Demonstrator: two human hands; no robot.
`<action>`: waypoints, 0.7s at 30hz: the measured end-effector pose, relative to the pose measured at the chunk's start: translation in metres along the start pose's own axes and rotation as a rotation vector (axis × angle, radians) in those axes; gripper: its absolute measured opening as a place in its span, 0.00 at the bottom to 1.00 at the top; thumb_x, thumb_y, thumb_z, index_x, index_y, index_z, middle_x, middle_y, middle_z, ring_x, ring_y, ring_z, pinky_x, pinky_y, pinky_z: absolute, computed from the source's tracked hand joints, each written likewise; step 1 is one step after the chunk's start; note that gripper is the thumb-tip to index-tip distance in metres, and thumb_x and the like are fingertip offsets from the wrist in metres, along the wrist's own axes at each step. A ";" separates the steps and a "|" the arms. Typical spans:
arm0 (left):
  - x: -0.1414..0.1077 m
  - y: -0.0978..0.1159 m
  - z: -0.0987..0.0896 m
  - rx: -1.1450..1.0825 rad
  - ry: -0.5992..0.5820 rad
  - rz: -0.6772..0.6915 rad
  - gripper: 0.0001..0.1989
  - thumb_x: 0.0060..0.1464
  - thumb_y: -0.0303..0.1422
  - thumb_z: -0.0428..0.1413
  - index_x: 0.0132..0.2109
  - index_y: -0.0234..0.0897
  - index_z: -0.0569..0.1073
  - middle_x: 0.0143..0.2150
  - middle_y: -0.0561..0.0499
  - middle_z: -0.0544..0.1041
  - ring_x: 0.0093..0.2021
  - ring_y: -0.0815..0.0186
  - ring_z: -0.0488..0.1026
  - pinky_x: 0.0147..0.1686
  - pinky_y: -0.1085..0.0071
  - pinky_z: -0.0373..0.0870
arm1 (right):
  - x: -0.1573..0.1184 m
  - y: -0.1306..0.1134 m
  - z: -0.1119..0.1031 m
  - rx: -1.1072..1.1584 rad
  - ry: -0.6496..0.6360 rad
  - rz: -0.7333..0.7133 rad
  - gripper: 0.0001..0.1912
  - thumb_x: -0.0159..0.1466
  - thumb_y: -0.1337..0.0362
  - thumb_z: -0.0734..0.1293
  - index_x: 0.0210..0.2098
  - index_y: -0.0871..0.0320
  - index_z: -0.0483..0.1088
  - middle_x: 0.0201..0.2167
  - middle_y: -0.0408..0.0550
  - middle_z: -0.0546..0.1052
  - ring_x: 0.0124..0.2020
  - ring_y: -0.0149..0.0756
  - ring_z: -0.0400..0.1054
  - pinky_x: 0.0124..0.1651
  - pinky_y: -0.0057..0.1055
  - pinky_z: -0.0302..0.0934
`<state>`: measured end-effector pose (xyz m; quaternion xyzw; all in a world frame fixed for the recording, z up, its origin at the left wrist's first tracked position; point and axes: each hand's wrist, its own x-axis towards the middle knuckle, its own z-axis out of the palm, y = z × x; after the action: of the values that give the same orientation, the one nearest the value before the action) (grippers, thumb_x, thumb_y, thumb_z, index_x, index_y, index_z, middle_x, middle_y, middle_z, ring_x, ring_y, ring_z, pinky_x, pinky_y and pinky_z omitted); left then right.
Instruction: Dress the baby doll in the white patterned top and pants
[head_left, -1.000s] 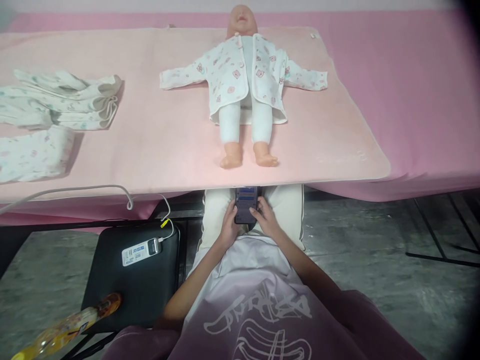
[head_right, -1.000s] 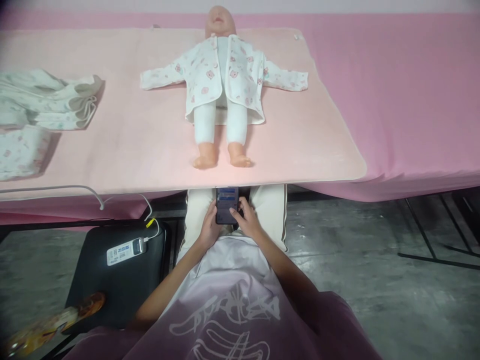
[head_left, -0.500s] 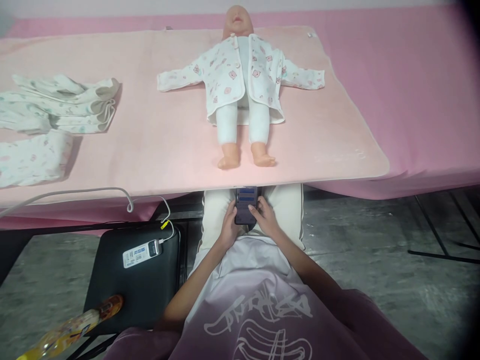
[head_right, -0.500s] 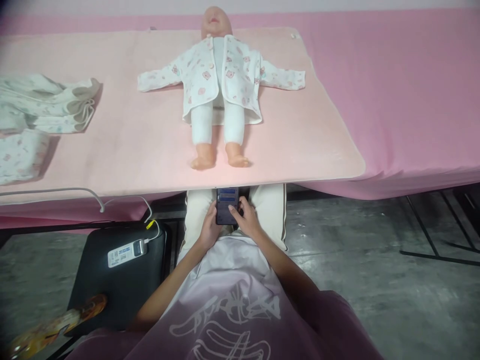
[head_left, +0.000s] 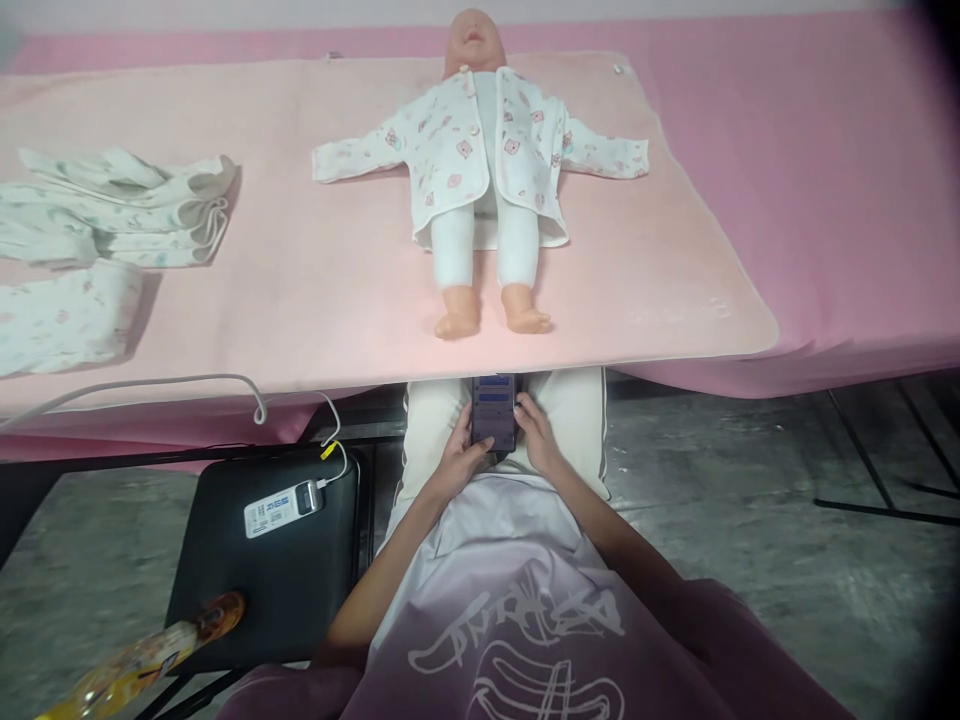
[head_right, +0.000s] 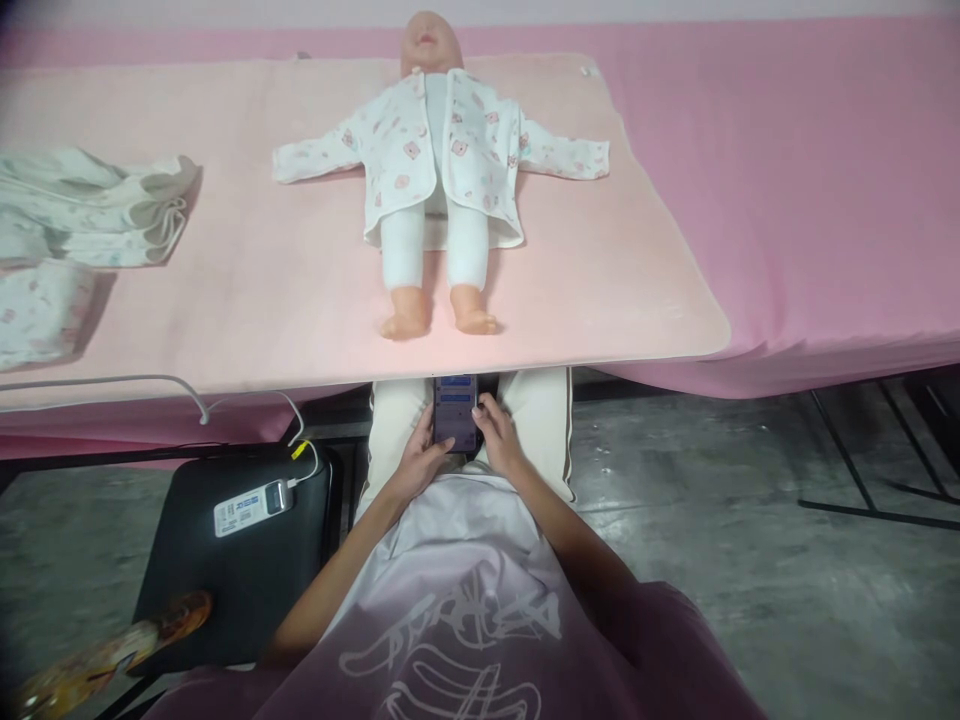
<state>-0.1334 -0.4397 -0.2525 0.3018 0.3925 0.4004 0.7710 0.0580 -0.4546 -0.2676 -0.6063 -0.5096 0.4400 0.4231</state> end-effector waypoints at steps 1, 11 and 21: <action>0.000 0.000 0.000 0.002 -0.001 0.003 0.47 0.55 0.37 0.77 0.78 0.48 0.71 0.76 0.42 0.75 0.77 0.48 0.71 0.80 0.49 0.63 | 0.000 0.000 0.000 0.044 0.007 0.003 0.29 0.79 0.33 0.55 0.49 0.50 0.69 0.38 0.48 0.76 0.47 0.48 0.75 0.51 0.41 0.72; -0.012 0.020 0.006 -0.059 0.082 0.009 0.35 0.66 0.54 0.68 0.73 0.44 0.76 0.75 0.41 0.76 0.81 0.45 0.66 0.79 0.49 0.66 | -0.003 -0.035 -0.003 0.021 -0.078 0.030 0.26 0.81 0.37 0.57 0.44 0.50 0.69 0.37 0.46 0.76 0.42 0.45 0.72 0.47 0.38 0.68; -0.025 0.055 -0.031 0.190 0.437 0.297 0.26 0.74 0.54 0.59 0.67 0.43 0.82 0.73 0.44 0.78 0.81 0.51 0.65 0.84 0.56 0.54 | 0.035 -0.075 0.047 -0.296 -0.271 -0.043 0.31 0.85 0.41 0.49 0.41 0.50 0.73 0.36 0.49 0.82 0.44 0.48 0.81 0.51 0.39 0.69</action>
<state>-0.1895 -0.4291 -0.2163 0.3334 0.5367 0.5259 0.5694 -0.0029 -0.4074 -0.2107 -0.5860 -0.6339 0.4289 0.2662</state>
